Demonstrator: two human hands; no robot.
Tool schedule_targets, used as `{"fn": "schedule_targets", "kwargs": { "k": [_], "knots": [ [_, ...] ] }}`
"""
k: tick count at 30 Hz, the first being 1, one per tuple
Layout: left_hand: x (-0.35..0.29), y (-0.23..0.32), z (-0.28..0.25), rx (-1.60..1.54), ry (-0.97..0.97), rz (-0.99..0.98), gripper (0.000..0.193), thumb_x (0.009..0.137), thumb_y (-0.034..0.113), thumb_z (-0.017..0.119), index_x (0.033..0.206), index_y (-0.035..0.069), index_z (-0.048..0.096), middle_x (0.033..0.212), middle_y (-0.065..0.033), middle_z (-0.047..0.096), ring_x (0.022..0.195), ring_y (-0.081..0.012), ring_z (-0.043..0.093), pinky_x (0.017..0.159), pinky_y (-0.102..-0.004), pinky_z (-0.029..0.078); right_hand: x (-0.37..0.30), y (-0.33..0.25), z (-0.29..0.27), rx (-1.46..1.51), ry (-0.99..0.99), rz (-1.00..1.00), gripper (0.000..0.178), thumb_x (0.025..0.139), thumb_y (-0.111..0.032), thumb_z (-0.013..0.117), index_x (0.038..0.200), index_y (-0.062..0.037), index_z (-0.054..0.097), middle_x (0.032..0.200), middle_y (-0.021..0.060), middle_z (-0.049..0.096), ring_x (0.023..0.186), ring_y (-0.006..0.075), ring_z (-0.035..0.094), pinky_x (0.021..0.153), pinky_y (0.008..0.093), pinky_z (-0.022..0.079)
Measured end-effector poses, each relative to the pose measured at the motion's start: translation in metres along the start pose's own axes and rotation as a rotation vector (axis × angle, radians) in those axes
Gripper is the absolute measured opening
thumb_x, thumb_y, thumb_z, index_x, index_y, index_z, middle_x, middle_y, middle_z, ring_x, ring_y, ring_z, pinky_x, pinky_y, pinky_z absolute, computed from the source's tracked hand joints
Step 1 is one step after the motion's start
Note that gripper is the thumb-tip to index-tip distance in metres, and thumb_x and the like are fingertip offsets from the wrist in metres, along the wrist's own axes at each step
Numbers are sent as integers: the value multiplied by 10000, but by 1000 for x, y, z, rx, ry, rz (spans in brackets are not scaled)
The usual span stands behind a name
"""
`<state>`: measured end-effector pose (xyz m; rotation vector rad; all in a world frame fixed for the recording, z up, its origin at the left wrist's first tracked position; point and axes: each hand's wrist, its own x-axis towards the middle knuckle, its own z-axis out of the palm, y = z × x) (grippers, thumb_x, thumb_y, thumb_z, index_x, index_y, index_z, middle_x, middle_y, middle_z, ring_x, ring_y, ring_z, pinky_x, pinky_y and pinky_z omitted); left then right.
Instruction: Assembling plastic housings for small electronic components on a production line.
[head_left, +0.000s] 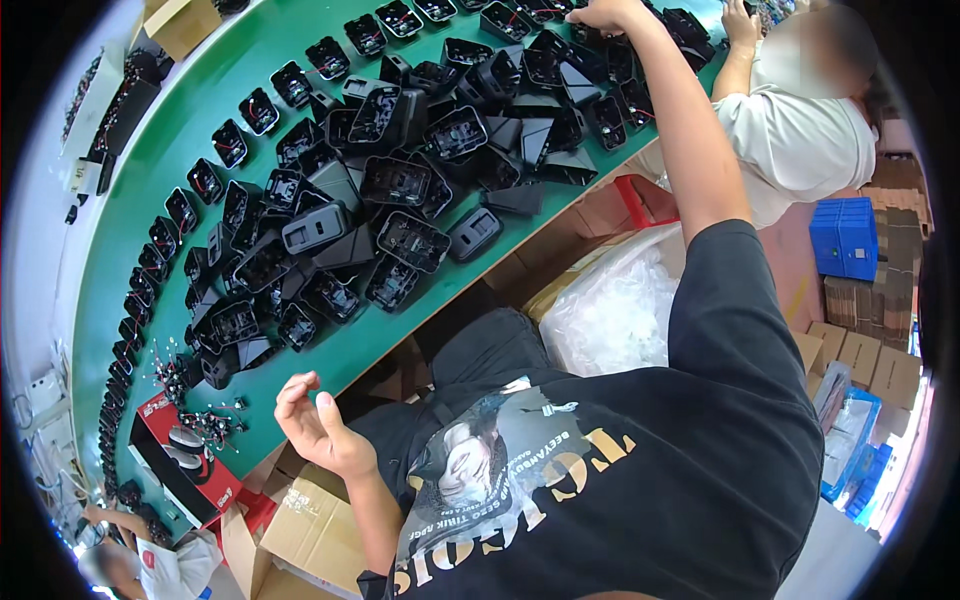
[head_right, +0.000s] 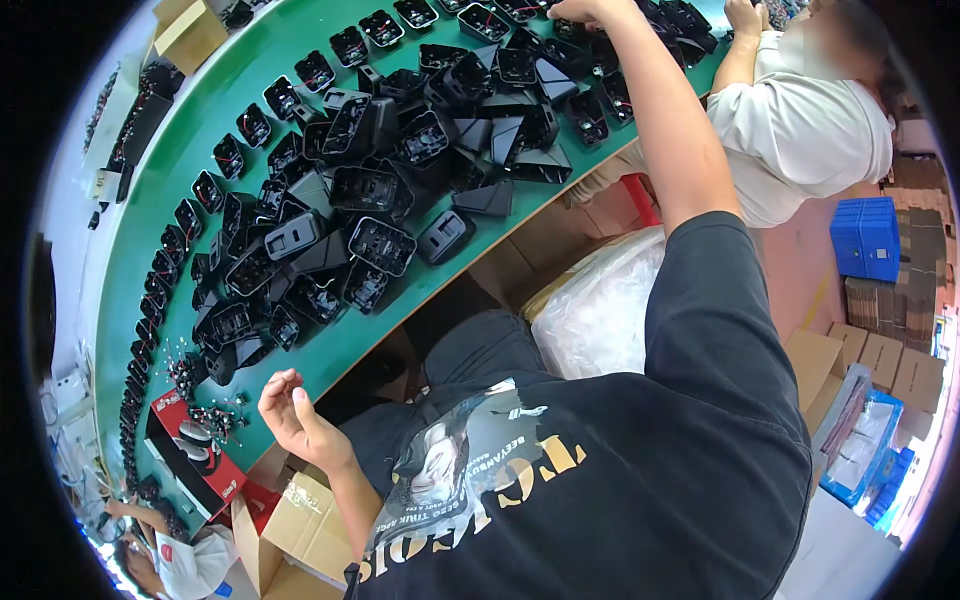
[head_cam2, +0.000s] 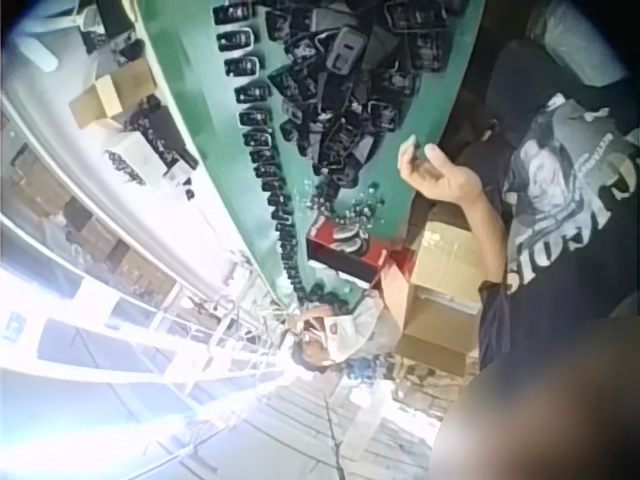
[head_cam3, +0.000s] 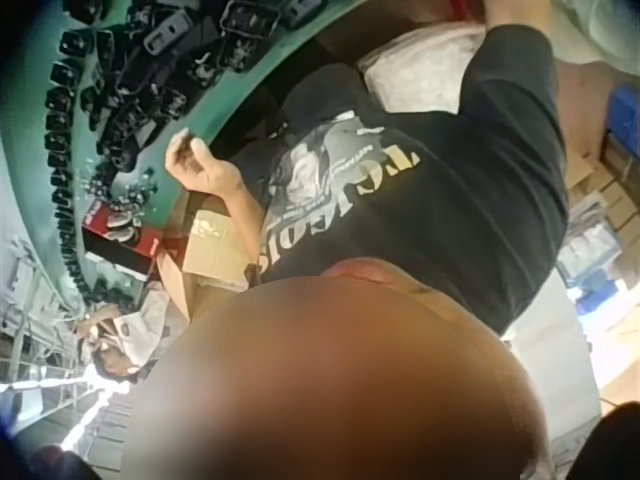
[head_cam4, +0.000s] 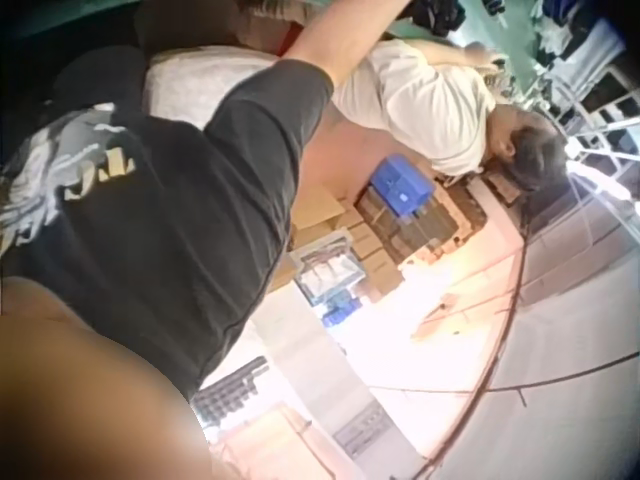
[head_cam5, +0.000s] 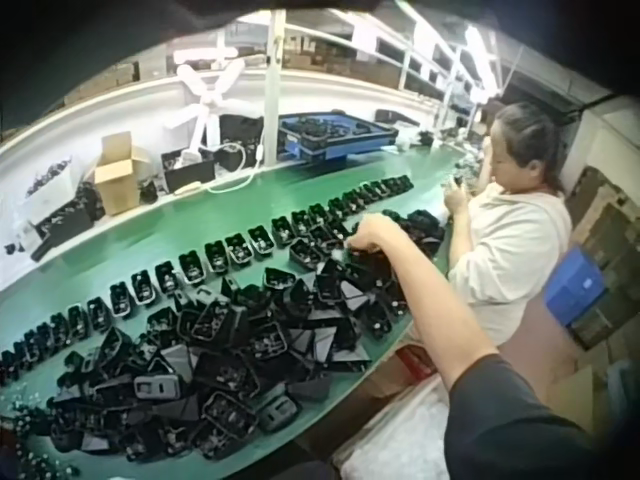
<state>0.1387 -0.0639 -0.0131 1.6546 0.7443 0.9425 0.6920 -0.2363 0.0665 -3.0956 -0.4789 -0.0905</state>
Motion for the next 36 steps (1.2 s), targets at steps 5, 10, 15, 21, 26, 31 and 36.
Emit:
{"fn": "schedule_targets", "kwargs": {
  "k": [5,10,15,21,26,31,36],
  "knots": [
    [-3,-1,6,-31,14,-26,204,941,17,539,1142,50,529,1119,-108,561,1018,-205,534,954,-324,437,42,80,33,125,-70,-386,323,793,-302,694,822,16,743,769,165,718,703,347,665,683,400,568],
    [-16,-4,-6,-16,79,-19,180,938,4,532,1112,51,535,1087,-100,553,971,-189,521,904,-301,436,-45,37,19,-38,-97,-539,300,748,-197,807,1015,-74,748,920,105,684,797,291,670,783,367,562],
    [-19,4,-10,-32,99,92,167,888,-26,559,1040,43,567,1028,-104,575,913,-201,528,840,-302,447,-44,31,18,-10,-40,-647,299,833,-165,750,1111,-59,721,1053,117,647,936,325,636,888,398,522],
    [-31,28,4,-177,-225,108,171,803,-31,670,968,5,646,921,-132,650,729,-194,550,635,-316,474,-161,-11,-88,567,-165,-938,232,848,46,621,1075,13,652,1170,98,584,996,227,588,851,303,518],
    [-44,-1,-9,-1542,-414,-663,503,935,153,690,1368,33,462,1171,-172,608,985,-291,638,779,-386,569,-339,-201,-38,443,-255,-1719,191,694,-75,725,884,-78,704,1082,49,584,923,234,564,819,331,490],
    [-71,-66,-73,-1400,-268,-655,445,945,159,689,1325,15,507,1092,-186,631,831,-293,672,587,-315,552,-373,-298,7,515,-504,-1869,200,726,-106,719,919,-57,694,1009,78,590,866,263,550,798,353,495],
    [-56,-64,-121,-937,161,-444,392,895,28,718,1247,44,546,1037,-154,637,703,-202,607,565,-249,487,-398,-387,57,762,-197,-1420,265,805,-148,724,1042,-30,714,899,135,672,715,336,629,677,386,536]
  ]
}}
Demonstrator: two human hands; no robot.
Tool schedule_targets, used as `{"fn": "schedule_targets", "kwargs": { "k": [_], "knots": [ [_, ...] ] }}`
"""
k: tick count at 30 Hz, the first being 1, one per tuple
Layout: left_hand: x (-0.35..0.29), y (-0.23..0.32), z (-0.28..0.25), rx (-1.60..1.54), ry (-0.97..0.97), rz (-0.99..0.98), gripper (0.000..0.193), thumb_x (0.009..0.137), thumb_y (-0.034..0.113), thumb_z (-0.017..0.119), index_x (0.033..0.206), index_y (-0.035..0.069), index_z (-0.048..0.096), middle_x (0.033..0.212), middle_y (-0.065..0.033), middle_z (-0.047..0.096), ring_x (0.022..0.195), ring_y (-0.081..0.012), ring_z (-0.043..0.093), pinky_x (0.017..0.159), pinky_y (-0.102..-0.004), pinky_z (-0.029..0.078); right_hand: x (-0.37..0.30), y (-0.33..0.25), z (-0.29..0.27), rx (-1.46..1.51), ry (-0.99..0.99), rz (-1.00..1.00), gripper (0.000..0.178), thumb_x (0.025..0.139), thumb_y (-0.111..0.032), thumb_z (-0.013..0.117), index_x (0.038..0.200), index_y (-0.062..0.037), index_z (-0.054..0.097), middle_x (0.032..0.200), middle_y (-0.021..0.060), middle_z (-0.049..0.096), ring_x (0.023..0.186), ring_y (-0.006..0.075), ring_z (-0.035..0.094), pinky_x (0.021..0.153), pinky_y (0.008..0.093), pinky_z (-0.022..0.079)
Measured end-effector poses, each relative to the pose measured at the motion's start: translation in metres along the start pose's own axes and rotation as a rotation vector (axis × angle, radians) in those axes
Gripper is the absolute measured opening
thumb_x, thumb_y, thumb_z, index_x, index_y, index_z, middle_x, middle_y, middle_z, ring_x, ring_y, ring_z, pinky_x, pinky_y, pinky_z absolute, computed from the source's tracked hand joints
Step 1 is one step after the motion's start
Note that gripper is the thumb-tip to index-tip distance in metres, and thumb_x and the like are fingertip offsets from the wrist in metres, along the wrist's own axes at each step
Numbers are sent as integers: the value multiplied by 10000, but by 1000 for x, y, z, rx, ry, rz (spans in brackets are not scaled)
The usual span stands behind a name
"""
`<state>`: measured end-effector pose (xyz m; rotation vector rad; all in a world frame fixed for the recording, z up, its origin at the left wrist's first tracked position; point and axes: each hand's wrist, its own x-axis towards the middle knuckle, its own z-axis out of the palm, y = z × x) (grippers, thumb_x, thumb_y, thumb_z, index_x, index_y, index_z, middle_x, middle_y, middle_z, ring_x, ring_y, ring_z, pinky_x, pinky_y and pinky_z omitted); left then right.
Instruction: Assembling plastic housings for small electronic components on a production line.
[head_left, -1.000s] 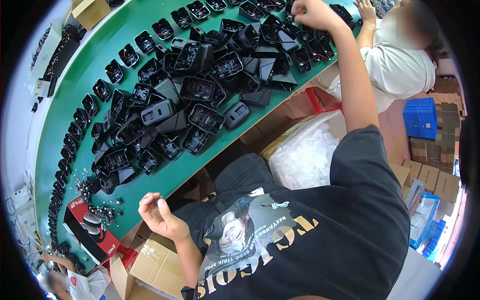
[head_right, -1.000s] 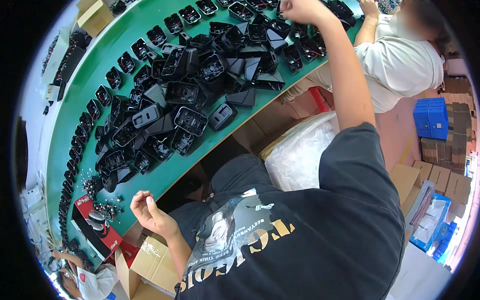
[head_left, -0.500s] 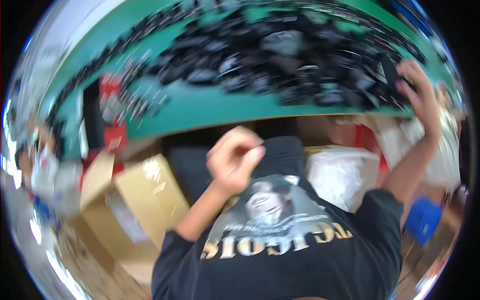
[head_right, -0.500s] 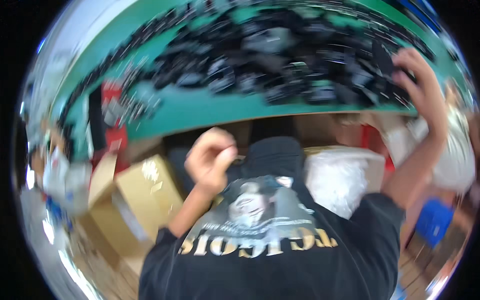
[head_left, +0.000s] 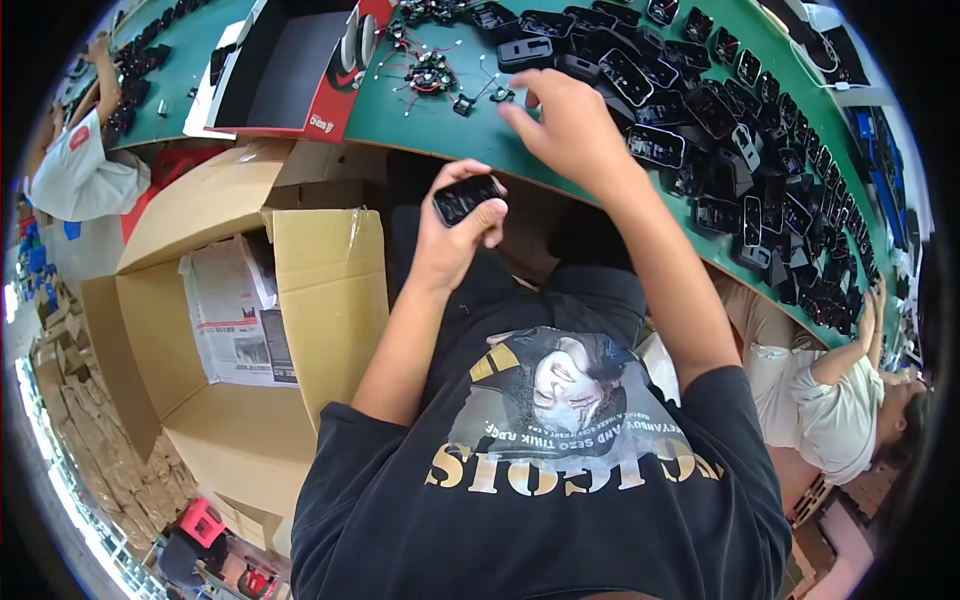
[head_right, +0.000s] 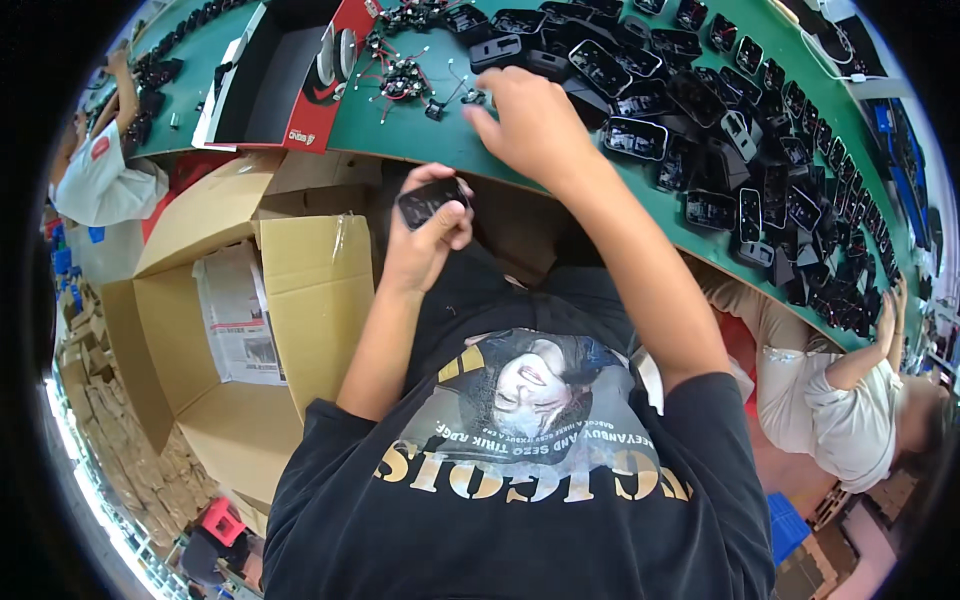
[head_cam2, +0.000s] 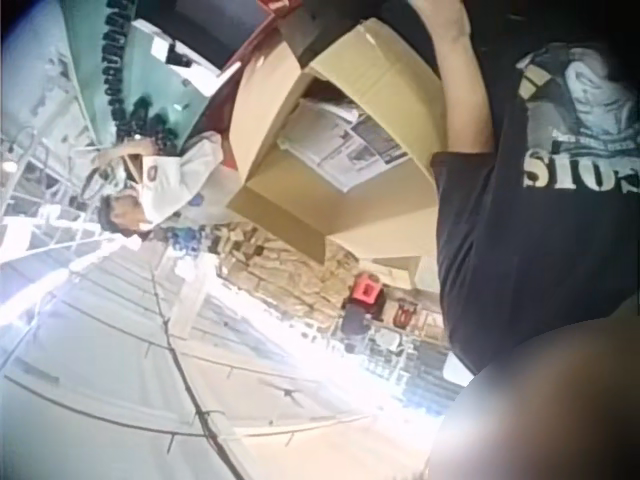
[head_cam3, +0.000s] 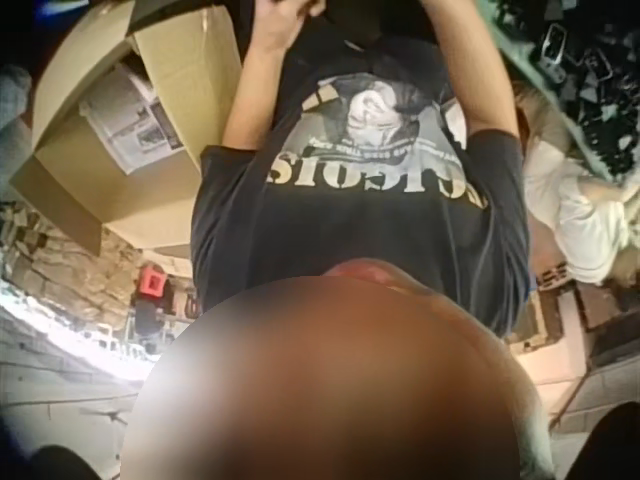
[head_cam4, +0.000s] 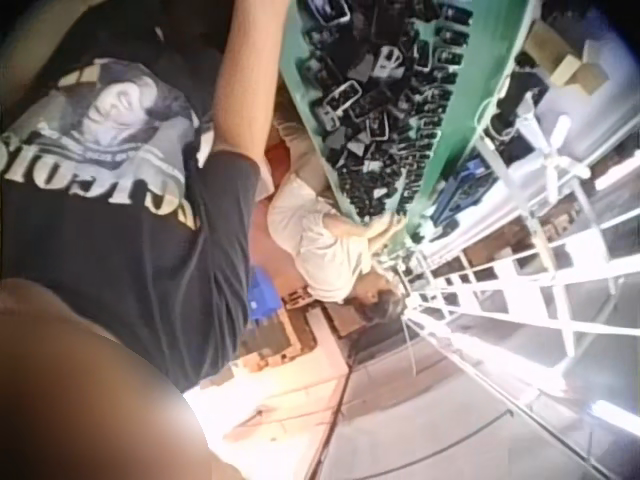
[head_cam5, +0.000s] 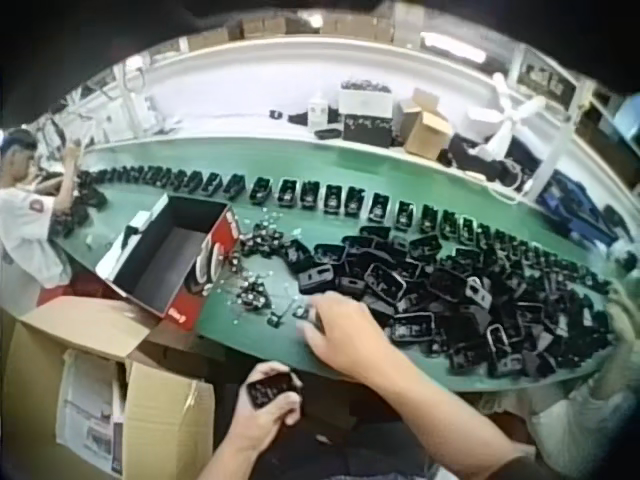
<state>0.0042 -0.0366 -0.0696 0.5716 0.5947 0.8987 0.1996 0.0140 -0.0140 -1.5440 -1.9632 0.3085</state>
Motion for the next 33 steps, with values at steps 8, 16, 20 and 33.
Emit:
{"fn": "schedule_targets", "kwargs": {
  "k": [8,16,20,33],
  "knots": [
    [21,15,-10,85,-132,270,530,799,-39,669,1287,60,486,1256,-174,556,886,-200,532,714,-302,457,-1,-3,12,-59,24,345,222,823,-116,734,1021,-18,758,883,122,694,722,227,649,682,313,535],
    [36,27,20,-53,-264,241,700,728,-31,733,1358,69,445,1358,-137,509,1125,-234,540,973,-324,447,-33,-42,-32,554,88,240,187,853,18,698,1029,-1,760,893,40,686,782,111,603,693,217,487],
    [33,33,44,196,-323,347,765,705,-1,782,1379,65,427,1370,-125,496,1191,-251,518,1042,-334,412,-43,-53,-52,596,140,226,209,839,60,696,1031,6,756,903,39,687,790,108,609,711,208,497],
    [22,24,105,540,-399,483,923,624,-17,852,1418,48,386,1381,-122,462,1280,-280,472,1149,-380,335,-89,-61,-96,621,382,110,311,764,136,729,1046,9,699,938,79,711,811,139,680,742,224,553]
  ]
}}
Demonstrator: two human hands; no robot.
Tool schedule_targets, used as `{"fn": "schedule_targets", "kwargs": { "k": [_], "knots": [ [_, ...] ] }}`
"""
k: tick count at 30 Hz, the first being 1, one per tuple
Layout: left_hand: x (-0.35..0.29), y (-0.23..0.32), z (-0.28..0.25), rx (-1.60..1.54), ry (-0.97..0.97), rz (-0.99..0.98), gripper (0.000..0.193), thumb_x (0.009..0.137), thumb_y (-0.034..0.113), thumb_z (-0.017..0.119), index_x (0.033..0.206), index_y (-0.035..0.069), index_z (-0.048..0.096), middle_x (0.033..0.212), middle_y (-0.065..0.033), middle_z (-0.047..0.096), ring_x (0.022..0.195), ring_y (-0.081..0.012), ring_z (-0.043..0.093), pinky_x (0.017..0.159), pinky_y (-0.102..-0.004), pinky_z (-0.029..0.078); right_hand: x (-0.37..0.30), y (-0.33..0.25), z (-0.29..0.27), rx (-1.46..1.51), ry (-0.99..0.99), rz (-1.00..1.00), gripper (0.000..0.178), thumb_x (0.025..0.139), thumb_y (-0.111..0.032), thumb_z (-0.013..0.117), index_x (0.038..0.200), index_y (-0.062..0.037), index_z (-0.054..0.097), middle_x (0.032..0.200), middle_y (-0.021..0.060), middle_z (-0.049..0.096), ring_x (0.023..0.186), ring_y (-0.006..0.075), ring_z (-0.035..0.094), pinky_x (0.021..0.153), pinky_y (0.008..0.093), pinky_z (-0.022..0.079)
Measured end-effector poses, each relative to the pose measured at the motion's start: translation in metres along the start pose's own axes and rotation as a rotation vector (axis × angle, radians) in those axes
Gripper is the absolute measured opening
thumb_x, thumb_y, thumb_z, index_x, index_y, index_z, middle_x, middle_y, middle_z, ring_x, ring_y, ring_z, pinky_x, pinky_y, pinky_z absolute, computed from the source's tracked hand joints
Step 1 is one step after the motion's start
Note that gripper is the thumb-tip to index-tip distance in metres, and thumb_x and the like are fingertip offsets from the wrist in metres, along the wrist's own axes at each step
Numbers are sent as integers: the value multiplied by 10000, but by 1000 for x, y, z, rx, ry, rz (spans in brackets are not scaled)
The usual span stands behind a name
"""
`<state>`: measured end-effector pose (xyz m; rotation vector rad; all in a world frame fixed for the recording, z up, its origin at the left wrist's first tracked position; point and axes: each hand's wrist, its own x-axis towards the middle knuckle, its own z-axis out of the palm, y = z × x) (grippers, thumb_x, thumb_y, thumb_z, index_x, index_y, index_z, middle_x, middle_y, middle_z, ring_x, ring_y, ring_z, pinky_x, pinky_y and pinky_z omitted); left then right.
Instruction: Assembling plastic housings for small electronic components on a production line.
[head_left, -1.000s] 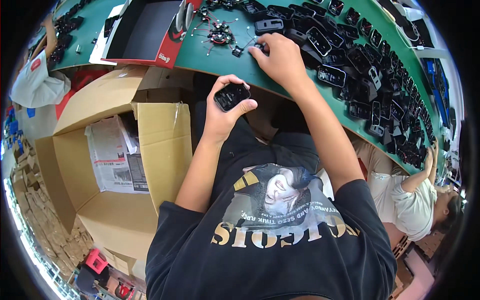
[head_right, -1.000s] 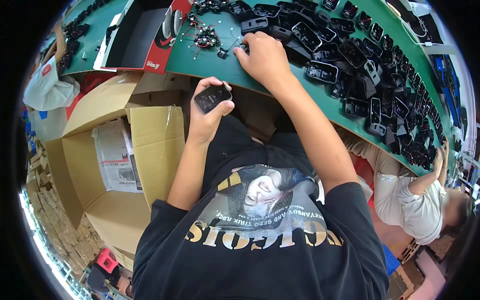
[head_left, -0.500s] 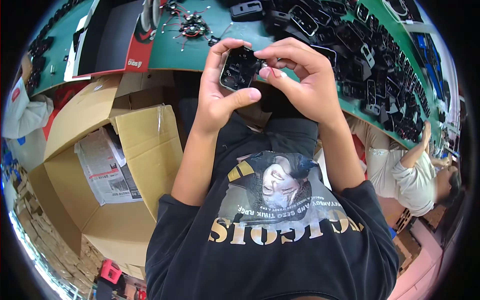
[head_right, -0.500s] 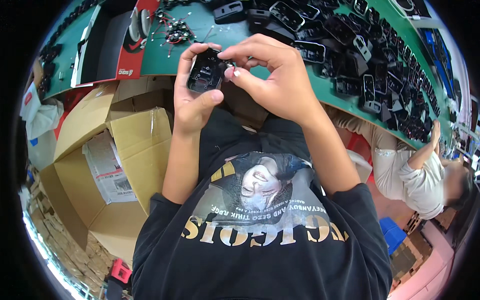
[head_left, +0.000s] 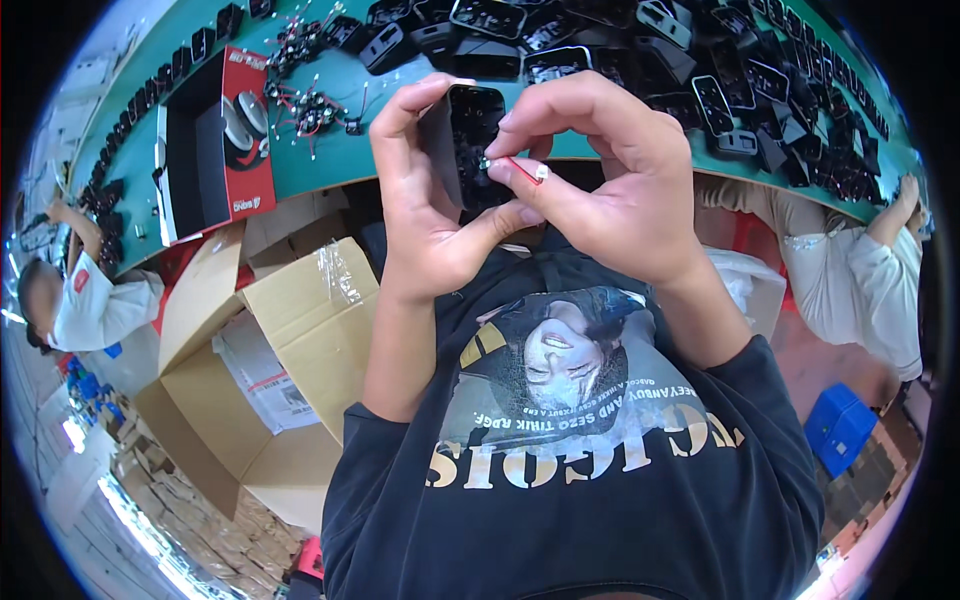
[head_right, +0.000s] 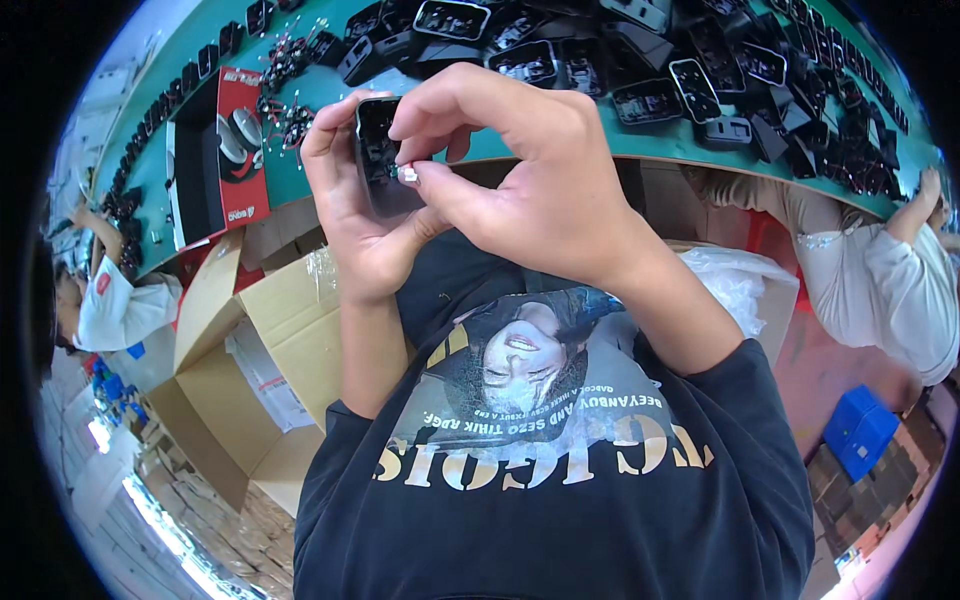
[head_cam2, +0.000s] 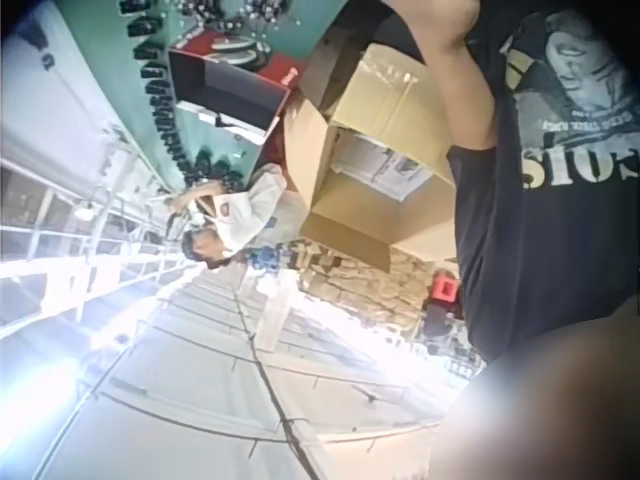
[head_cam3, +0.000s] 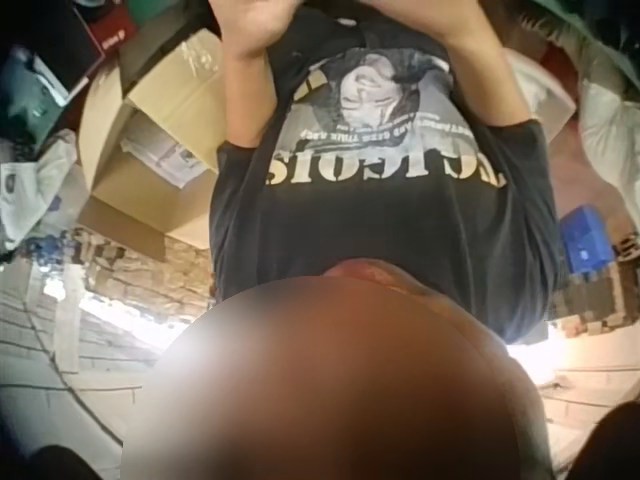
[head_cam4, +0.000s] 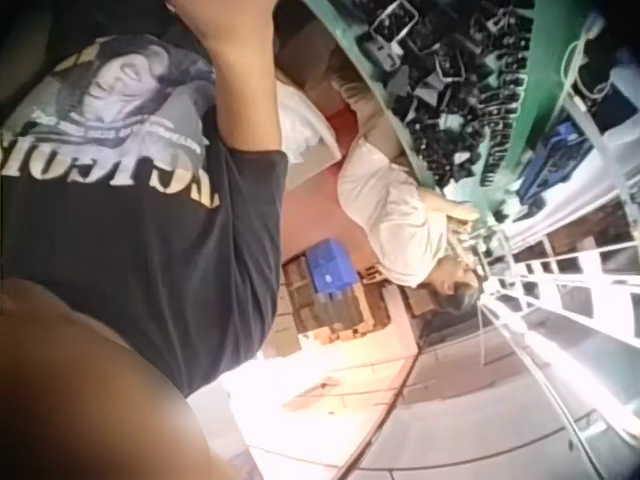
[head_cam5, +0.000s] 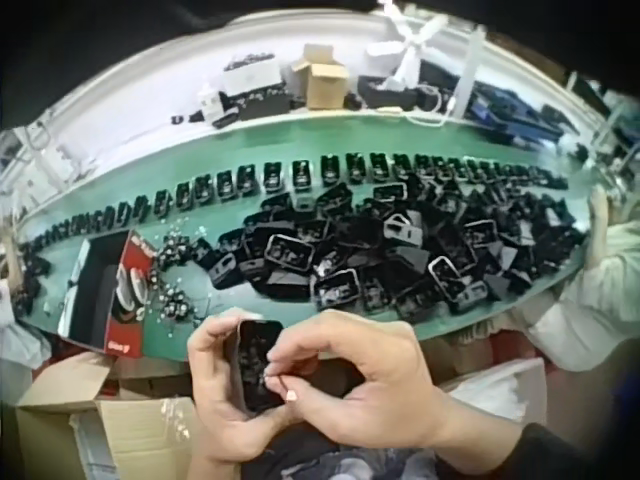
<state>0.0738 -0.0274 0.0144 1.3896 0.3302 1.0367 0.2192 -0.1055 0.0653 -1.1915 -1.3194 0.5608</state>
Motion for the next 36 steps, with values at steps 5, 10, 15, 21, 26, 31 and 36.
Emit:
{"fn": "schedule_targets", "kwargs": {
  "k": [5,10,15,21,26,31,36],
  "knots": [
    [2,3,8,126,-68,11,929,615,-25,864,1419,53,405,1371,-120,467,1253,-279,504,1127,-381,381,-11,-4,-13,12,12,43,371,758,138,734,1092,-9,668,944,91,719,833,144,690,755,227,558],
    [1,7,16,195,-103,0,939,614,23,906,1427,58,438,1369,-117,471,1207,-268,544,1076,-375,446,-20,-6,-20,34,25,110,378,766,114,735,1109,-20,651,972,91,722,850,143,696,762,234,559],
    [10,18,28,434,-253,209,937,665,51,910,1472,49,433,1357,-129,537,1147,-264,588,1008,-358,487,-25,2,-27,373,70,286,291,782,80,717,1045,-36,668,944,96,732,837,144,701,742,248,561],
    [-8,28,40,134,-88,-51,909,667,25,897,1455,36,445,1319,-141,556,1140,-247,586,1006,-331,480,-45,16,-11,783,179,424,413,811,91,691,1189,-44,594,1031,123,717,913,174,702,813,272,574],
    [-21,38,53,73,19,-175,883,668,2,885,1439,28,455,1293,-151,567,1136,-238,586,1004,-319,478,-57,20,11,1094,254,398,517,823,77,683,1293,-62,516,1080,115,703,937,182,699,850,274,572],
    [-30,49,62,304,101,-193,836,670,-37,862,1405,26,471,1262,-159,575,1127,-239,592,991,-328,491,-70,20,28,1260,301,356,600,829,6,725,1362,-79,463,1134,114,691,958,195,697,867,267,563],
    [-45,31,52,140,67,-248,789,676,-65,836,1378,28,487,1240,-150,584,1108,-246,602,966,-335,507,-80,20,16,1077,324,461,513,813,92,633,1293,-61,539,1046,129,715,927,163,675,811,242,548]
  ]
}}
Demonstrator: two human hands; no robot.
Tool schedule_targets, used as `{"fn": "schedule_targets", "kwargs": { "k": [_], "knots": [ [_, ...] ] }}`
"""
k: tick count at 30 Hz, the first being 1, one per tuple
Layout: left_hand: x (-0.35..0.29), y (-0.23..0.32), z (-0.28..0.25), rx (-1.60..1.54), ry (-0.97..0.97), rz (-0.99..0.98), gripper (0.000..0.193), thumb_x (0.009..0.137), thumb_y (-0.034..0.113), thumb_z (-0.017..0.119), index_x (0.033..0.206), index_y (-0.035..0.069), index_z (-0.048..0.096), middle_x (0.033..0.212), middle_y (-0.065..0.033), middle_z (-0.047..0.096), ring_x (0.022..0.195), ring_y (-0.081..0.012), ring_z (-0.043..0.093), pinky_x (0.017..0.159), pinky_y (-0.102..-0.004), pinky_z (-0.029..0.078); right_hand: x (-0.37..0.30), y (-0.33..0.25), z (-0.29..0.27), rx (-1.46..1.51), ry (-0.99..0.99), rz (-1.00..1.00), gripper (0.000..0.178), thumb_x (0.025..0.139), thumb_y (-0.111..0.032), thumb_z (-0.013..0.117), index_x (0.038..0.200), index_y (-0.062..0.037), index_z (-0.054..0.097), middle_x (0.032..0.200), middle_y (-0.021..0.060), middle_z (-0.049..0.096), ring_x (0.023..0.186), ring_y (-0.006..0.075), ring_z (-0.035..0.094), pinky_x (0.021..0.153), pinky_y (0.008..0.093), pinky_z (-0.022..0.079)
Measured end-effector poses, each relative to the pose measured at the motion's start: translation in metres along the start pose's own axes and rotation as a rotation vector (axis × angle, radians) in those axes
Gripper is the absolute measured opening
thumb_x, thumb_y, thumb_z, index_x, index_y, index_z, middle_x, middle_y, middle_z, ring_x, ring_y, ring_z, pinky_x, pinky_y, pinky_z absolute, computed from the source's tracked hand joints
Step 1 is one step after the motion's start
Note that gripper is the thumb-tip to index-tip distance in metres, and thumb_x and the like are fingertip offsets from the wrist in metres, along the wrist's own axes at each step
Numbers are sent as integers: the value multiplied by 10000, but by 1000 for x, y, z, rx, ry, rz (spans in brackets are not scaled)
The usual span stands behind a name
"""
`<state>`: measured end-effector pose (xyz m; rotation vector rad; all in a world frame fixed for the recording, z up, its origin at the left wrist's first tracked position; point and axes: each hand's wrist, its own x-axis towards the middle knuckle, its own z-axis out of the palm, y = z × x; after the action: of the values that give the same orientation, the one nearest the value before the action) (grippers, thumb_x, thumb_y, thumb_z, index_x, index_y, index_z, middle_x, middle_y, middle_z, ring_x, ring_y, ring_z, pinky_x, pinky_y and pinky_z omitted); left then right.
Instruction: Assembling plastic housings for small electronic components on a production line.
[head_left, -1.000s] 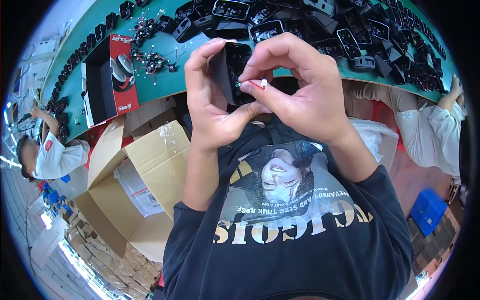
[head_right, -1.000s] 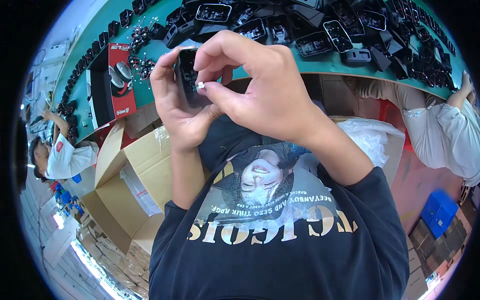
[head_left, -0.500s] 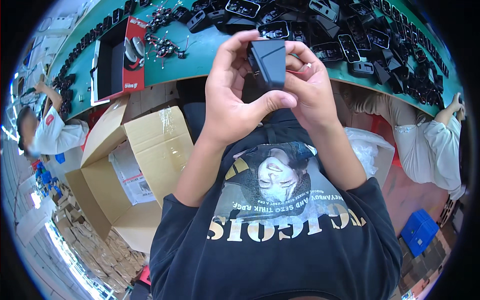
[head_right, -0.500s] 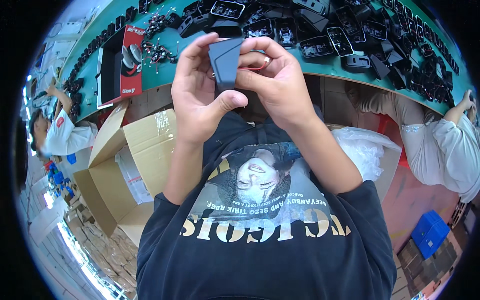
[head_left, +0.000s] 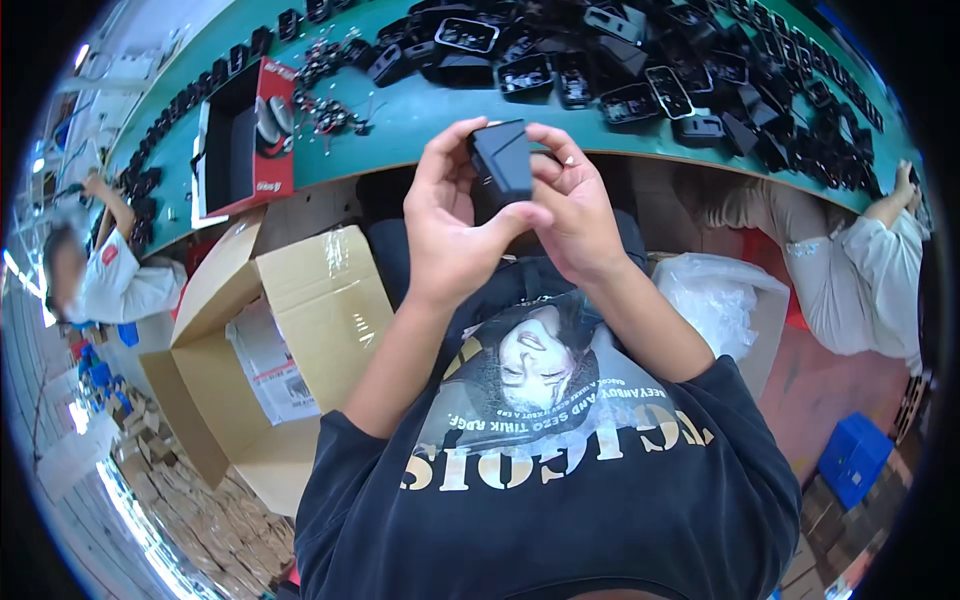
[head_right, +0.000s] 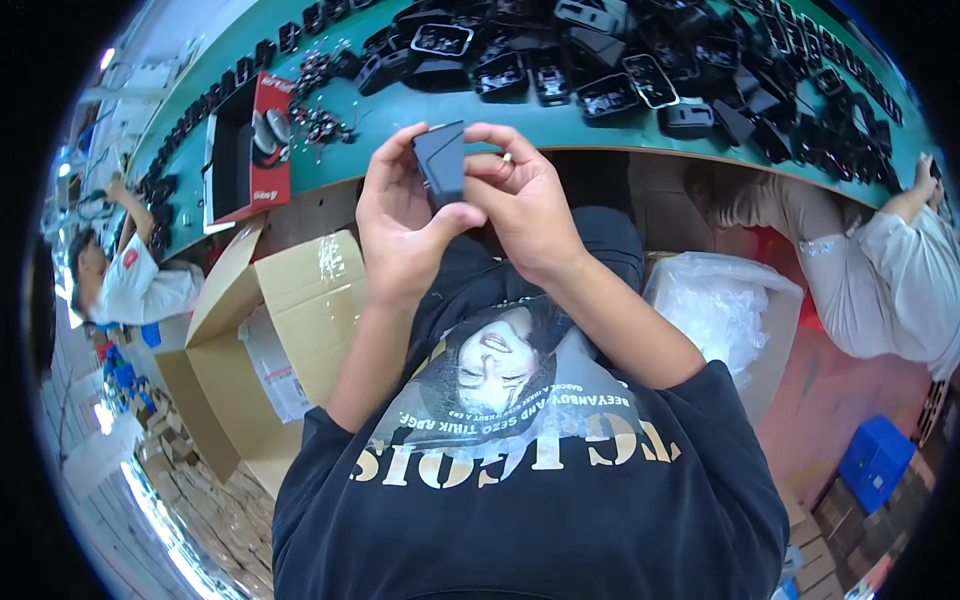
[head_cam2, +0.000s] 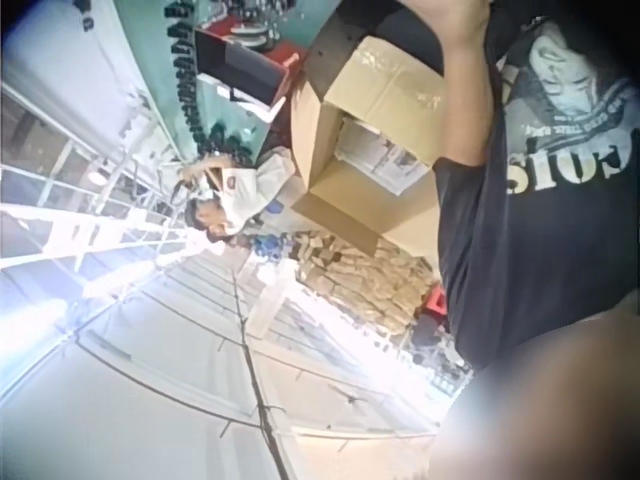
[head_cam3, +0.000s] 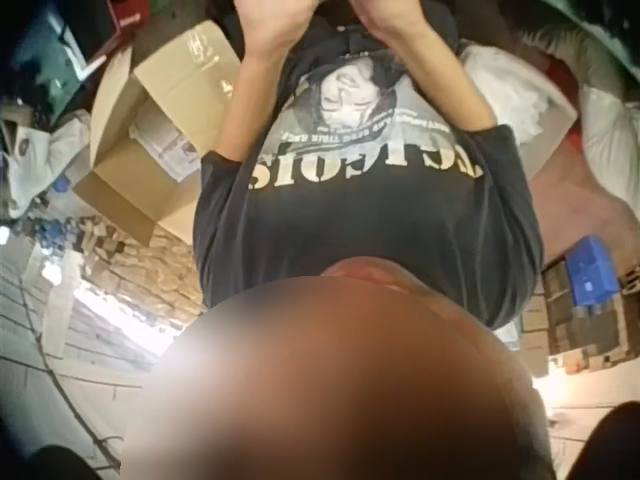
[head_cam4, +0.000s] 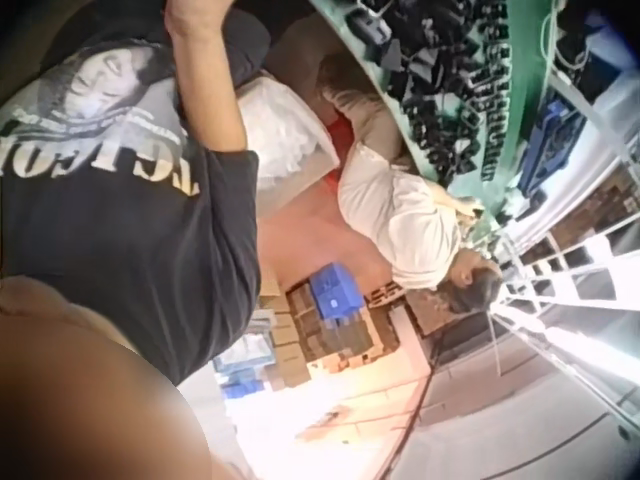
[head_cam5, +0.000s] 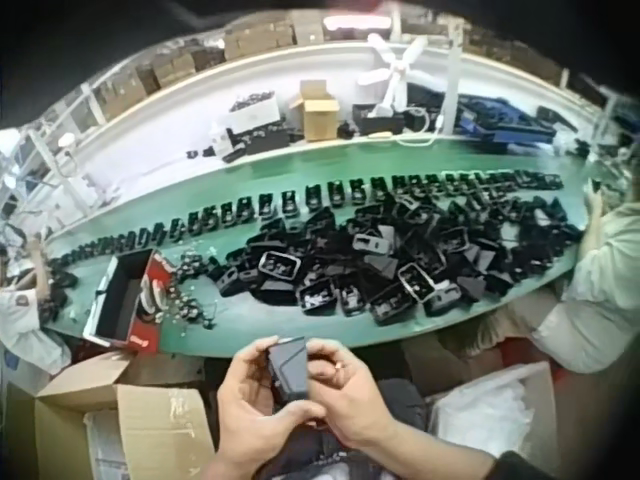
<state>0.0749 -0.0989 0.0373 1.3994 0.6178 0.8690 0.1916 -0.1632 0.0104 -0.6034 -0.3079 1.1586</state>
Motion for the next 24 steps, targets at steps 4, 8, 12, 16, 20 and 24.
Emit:
{"fn": "schedule_targets", "kwargs": {
  "k": [4,8,12,16,20,24],
  "knots": [
    [7,-15,-16,-128,-105,-111,770,672,-73,821,1365,39,504,1251,-136,584,1118,-242,599,967,-335,501,6,-12,-14,-426,-19,20,461,796,82,644,1235,-51,604,1029,127,727,941,154,658,792,228,535],
    [28,-4,-26,591,-225,-76,741,664,-24,846,1330,59,533,1282,-117,574,1117,-245,591,965,-345,494,22,-23,-15,-896,-102,30,374,771,71,665,1121,-61,693,1004,99,741,907,174,650,753,257,537],
    [52,-36,-41,652,-172,97,736,661,48,881,1316,72,547,1291,-115,573,1088,-265,593,973,-369,483,36,-43,-19,-1249,-125,-295,336,778,82,676,1076,-69,715,1056,68,720,913,188,629,794,286,537],
    [69,-68,-32,768,-80,168,744,653,127,902,1302,54,546,1265,-121,579,1090,-291,578,1003,-398,446,43,-83,-59,-1924,-93,-790,304,774,39,719,1045,-96,736,1062,28,704,961,216,585,892,325,500],
    [72,-88,-24,889,-13,169,777,645,201,914,1298,27,530,1248,-143,572,1112,-317,551,1038,-417,402,40,-92,-90,-2344,92,-765,267,773,3,724,1011,-116,738,1058,-2,693,1011,235,547,936,329,442],
    [78,-100,-27,983,60,163,830,642,256,925,1313,11,500,1282,-187,534,1143,-337,517,1059,-413,369,47,-93,-106,-2360,25,-799,287,778,35,719,1027,-106,737,1056,8,697,1025,262,556,938,361,459]
  ]
}}
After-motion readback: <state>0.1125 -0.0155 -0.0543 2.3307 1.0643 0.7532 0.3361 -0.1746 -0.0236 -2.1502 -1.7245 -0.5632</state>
